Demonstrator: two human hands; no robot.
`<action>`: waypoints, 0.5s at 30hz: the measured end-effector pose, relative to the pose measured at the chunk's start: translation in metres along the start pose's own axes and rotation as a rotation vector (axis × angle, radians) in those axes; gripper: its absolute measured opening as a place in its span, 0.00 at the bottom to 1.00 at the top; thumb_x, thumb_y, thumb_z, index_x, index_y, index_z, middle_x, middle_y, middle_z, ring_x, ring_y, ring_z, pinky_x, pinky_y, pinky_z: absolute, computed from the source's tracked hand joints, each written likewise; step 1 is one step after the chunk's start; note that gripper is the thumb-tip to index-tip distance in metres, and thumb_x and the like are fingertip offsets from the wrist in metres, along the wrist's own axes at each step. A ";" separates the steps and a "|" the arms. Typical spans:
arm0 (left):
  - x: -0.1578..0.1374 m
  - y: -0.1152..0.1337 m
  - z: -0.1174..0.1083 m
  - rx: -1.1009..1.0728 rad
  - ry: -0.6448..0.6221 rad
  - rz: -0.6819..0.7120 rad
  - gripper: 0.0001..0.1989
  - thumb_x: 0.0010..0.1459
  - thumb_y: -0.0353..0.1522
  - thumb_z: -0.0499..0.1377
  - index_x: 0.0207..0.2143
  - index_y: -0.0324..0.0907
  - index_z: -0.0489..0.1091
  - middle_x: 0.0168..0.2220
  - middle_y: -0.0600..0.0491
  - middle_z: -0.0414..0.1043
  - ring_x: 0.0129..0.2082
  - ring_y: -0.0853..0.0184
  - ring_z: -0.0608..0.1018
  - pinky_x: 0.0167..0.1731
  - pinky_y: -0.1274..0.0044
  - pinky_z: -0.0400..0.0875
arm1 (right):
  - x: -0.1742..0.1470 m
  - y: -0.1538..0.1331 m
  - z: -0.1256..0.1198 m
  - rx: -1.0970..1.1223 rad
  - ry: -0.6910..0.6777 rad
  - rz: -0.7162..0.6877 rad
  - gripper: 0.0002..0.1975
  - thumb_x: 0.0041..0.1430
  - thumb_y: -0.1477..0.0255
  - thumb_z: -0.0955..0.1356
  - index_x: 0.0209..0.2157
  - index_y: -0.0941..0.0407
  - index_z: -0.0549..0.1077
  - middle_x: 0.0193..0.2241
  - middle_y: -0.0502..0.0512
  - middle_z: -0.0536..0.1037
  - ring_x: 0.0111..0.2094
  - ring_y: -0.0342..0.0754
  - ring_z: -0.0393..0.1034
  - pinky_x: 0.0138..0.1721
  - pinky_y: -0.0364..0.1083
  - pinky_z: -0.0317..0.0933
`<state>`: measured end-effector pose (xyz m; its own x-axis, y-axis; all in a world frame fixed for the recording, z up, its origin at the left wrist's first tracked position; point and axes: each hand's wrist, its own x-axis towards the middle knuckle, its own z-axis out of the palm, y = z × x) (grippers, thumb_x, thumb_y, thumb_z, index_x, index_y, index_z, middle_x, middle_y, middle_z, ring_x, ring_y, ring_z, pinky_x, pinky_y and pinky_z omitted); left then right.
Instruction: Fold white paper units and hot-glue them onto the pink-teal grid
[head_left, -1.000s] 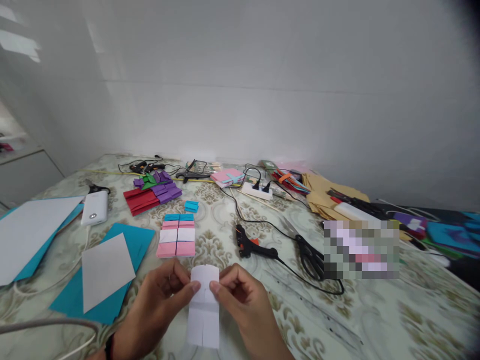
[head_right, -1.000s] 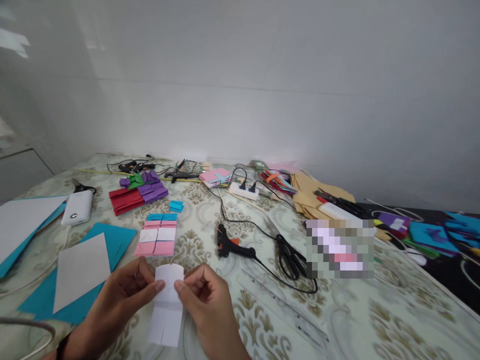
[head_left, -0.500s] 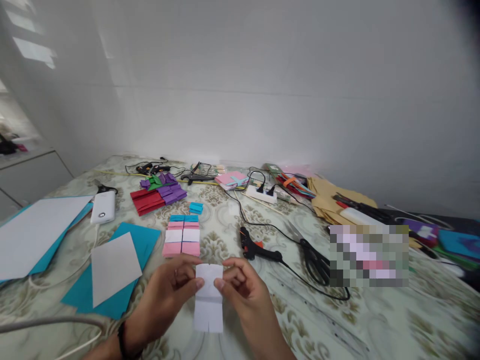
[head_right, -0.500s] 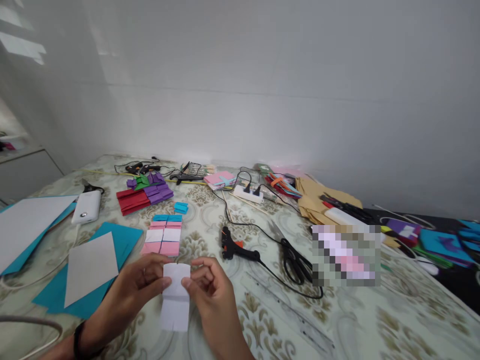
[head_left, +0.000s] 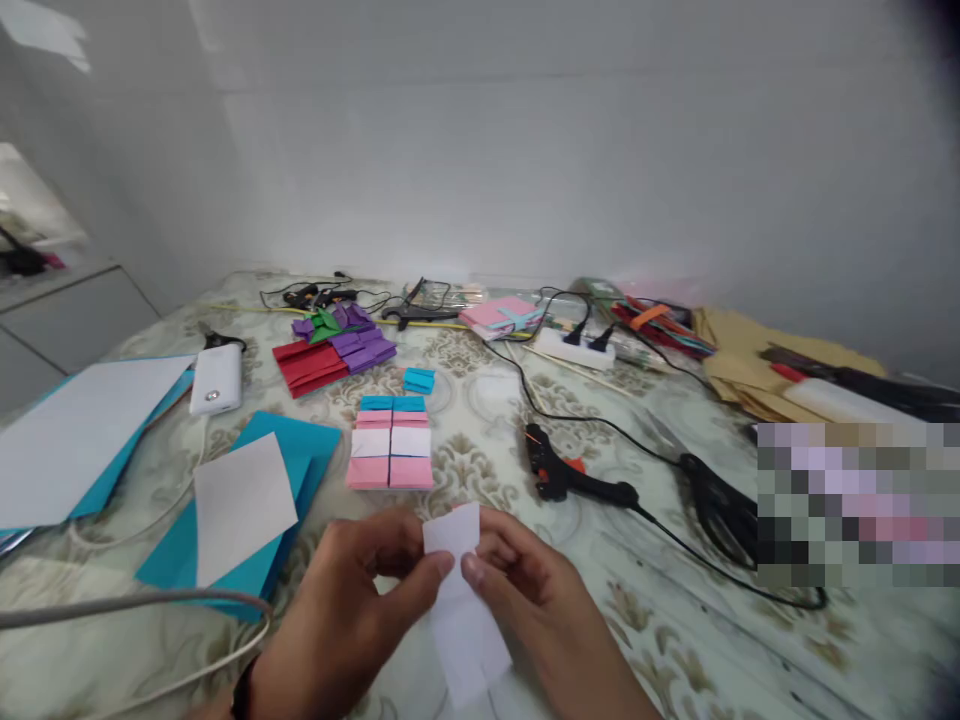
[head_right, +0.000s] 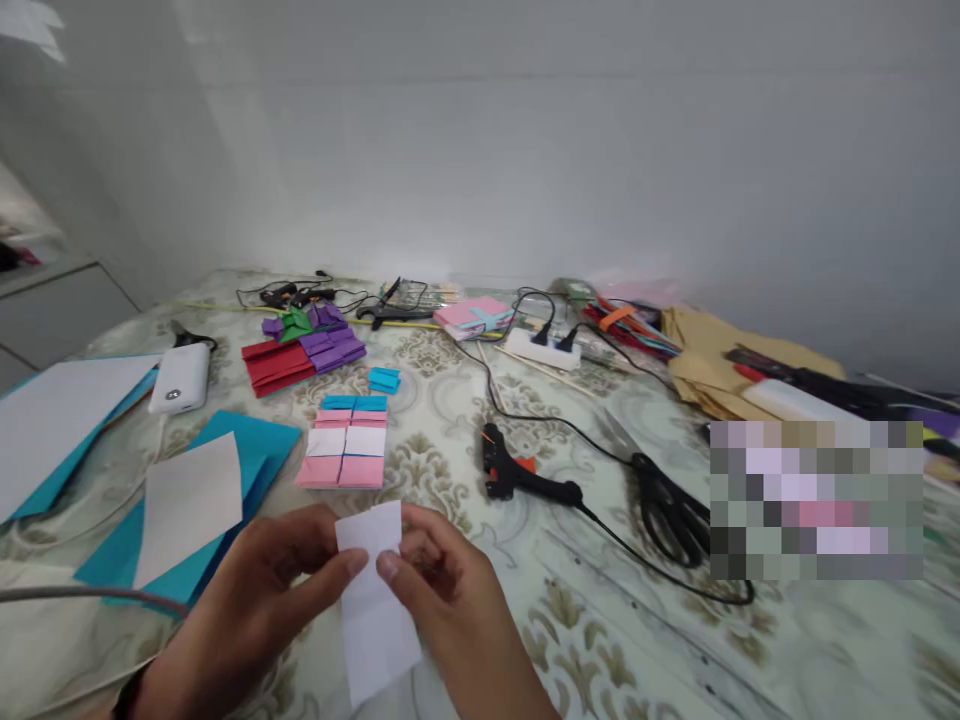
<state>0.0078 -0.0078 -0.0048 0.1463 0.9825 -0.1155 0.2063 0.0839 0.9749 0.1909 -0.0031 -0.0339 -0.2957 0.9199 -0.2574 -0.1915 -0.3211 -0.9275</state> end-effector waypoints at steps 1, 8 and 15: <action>0.001 -0.002 0.000 -0.046 -0.035 -0.018 0.15 0.59 0.41 0.67 0.27 0.39 0.74 0.25 0.54 0.73 0.27 0.68 0.72 0.27 0.80 0.67 | 0.000 0.000 0.001 0.002 -0.006 -0.007 0.23 0.56 0.53 0.78 0.46 0.54 0.79 0.28 0.47 0.75 0.31 0.45 0.69 0.35 0.43 0.64; 0.003 -0.009 0.000 0.012 -0.033 -0.019 0.15 0.59 0.43 0.66 0.29 0.40 0.76 0.24 0.55 0.73 0.24 0.69 0.72 0.23 0.80 0.62 | -0.007 0.000 0.001 -0.174 0.060 -0.064 0.21 0.59 0.52 0.75 0.33 0.57 0.79 0.28 0.51 0.77 0.29 0.45 0.68 0.30 0.43 0.60; 0.007 -0.003 -0.006 0.220 -0.138 0.034 0.15 0.63 0.43 0.62 0.32 0.41 0.79 0.27 0.53 0.78 0.28 0.66 0.76 0.27 0.79 0.67 | -0.014 -0.014 0.000 -0.347 0.086 -0.252 0.14 0.65 0.61 0.73 0.30 0.55 0.80 0.25 0.49 0.77 0.28 0.45 0.69 0.31 0.42 0.61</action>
<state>0.0021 0.0000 -0.0071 0.2844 0.9507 -0.1232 0.4019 -0.0016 0.9157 0.1980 -0.0110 -0.0172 -0.1985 0.9799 -0.0196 0.0829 -0.0031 -0.9965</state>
